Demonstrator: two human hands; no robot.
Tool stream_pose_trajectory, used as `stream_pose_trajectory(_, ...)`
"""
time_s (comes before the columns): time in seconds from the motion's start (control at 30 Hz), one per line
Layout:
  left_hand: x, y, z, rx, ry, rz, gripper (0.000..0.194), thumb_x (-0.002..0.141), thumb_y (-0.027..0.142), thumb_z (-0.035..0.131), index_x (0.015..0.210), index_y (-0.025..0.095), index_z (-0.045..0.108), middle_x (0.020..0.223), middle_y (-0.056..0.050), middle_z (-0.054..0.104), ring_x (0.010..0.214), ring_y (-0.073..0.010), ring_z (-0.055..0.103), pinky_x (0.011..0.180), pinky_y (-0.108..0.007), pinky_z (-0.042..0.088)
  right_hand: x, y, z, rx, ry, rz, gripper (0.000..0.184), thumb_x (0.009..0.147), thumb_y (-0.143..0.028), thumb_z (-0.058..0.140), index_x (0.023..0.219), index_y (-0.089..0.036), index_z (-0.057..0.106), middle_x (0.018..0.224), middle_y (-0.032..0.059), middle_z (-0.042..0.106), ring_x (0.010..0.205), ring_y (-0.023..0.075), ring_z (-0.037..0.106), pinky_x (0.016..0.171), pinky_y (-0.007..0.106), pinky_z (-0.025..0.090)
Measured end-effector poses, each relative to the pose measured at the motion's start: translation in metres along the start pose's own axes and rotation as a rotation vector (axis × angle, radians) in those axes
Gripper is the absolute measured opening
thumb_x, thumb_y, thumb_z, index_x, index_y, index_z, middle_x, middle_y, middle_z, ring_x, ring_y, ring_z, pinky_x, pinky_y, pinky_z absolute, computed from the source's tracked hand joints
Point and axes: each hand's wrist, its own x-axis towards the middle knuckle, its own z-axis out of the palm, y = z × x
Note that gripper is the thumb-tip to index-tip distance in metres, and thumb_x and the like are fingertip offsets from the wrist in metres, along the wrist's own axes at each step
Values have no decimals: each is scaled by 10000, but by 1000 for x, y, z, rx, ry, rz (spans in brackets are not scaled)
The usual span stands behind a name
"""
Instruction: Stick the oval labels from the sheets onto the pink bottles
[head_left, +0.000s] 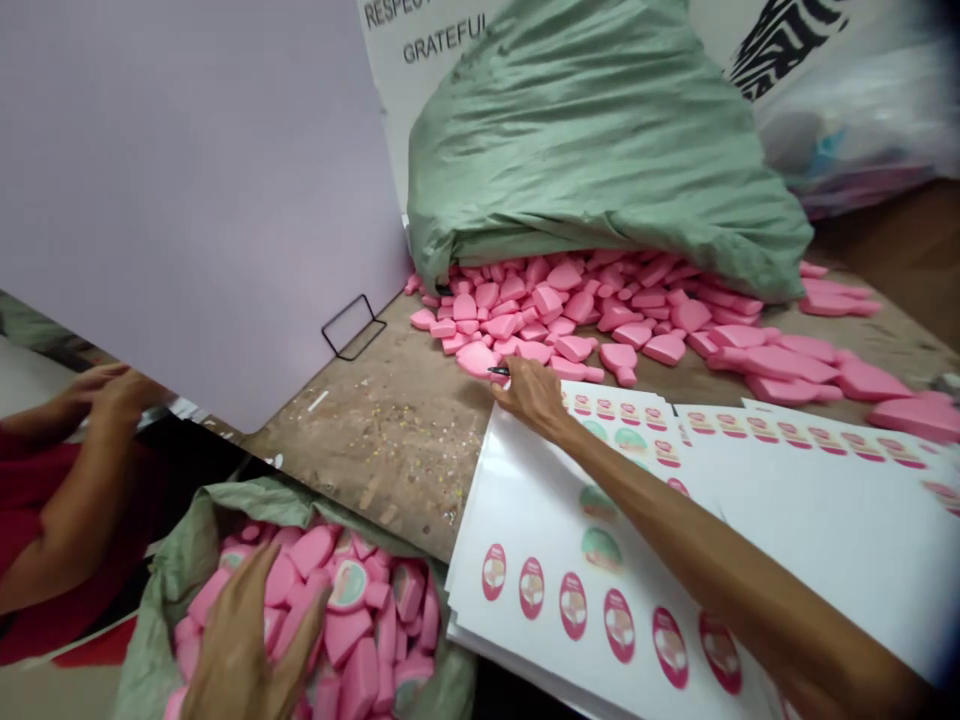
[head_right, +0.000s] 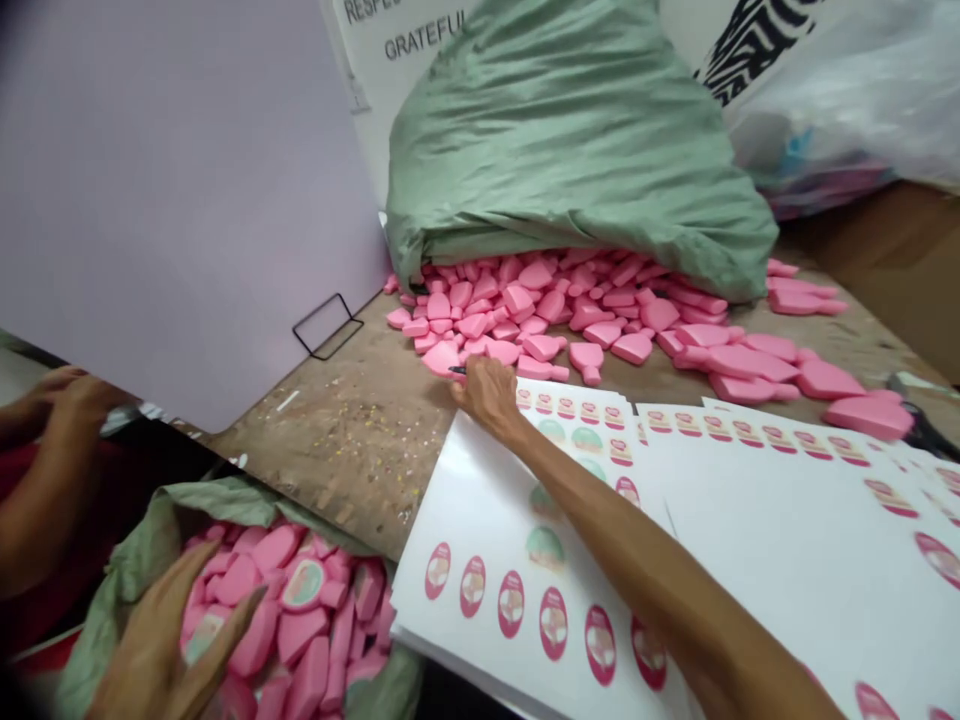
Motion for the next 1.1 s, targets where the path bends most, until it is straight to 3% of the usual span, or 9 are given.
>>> stream_pose_trajectory(0.07, 26, 45, 5, -203, -51, 26, 593, 781, 525, 513, 1264, 187, 456, 1332, -131, 490, 1254, -289, 436, 1057, -460, 324, -24, 0, -33, 45, -70, -227, 236, 777, -178, 529, 995, -172, 620, 959, 95, 646, 924, 243, 568, 780, 349, 410)
stream_pose_trajectory(0.1, 38, 70, 9, -361, -151, 24, 585, 777, 506, 548, 1265, 193, 466, 1331, -123, 494, 1239, -280, 453, 1040, -439, 350, -38, -1, -51, 62, -136, -306, 219, 752, -170, 562, 956, -206, 633, 916, 54, 645, 883, 207, 565, 770, 316, 406)
stream_pose_trajectory(0.2, 56, 136, 24, -791, -752, 98, 523, 763, 434, 620, 1225, 205, 534, 1154, -91, 625, 1047, -253, 595, 892, -363, 468, -81, -7, -97, 140, -371, -527, 174, 766, -150, 566, 906, -223, 637, 811, 26, 610, 800, 172, 533, 715, 292, 389)
stream_pose_trajectory(0.27, 51, 164, 35, -968, -1090, 97, 418, 768, 427, 622, 1090, 161, 625, 930, -80, 692, 852, -233, 653, 765, -329, 502, -108, -2, -112, 181, -403, -493, 207, 795, -169, 565, 985, -230, 624, 844, 32, 610, 825, 175, 534, 737, 304, 391)
stream_pose_trajectory(0.3, 46, 173, 40, -1036, -1179, 56, 382, 771, 429, 620, 1019, 140, 647, 838, -76, 697, 773, -221, 661, 712, -313, 503, -121, 5, -113, 212, -381, -425, 263, 805, -201, 579, 1065, -236, 598, 912, 41, 618, 868, 182, 541, 763, 311, 396)
stream_pose_trajectory(0.4, 23, 188, 55, -1177, -1109, -108, 345, 780, 438, 613, 904, 116, 628, 719, -75, 682, 631, -182, 654, 578, -252, 467, -157, 33, -97, 295, -205, -89, 361, 866, -329, 538, 1211, -237, 486, 1098, 70, 604, 963, 195, 554, 807, 329, 409)
stream_pose_trajectory(0.5, 5, 198, 67, -1230, -911, -180, 389, 807, 494, 562, 926, 124, 578, 698, -74, 675, 523, -153, 625, 491, -229, 435, -189, 54, -68, 208, -17, 172, 214, 931, -351, 410, 1036, -208, 530, 920, 57, 640, 800, 188, 572, 739, 340, 397)
stream_pose_trajectory(0.7, -9, 213, 85, -1127, -850, -244, 481, 804, 543, 551, 1063, 138, 568, 775, -90, 703, 633, -205, 682, 562, -266, 508, -213, 50, -43, -57, 144, 99, 164, 907, -290, 472, 868, -182, 588, 778, 40, 637, 729, 178, 531, 703, 331, 310)
stream_pose_trajectory(1.1, -8, 207, 94, -1156, -872, -211, 436, 842, 514, 519, 1115, 174, 542, 754, -68, 706, 729, -232, 701, 553, -251, 500, -210, 49, -43, 19, 106, 70, 161, 853, -319, 555, 774, -182, 582, 699, 25, 623, 671, 168, 516, 700, 333, 323)
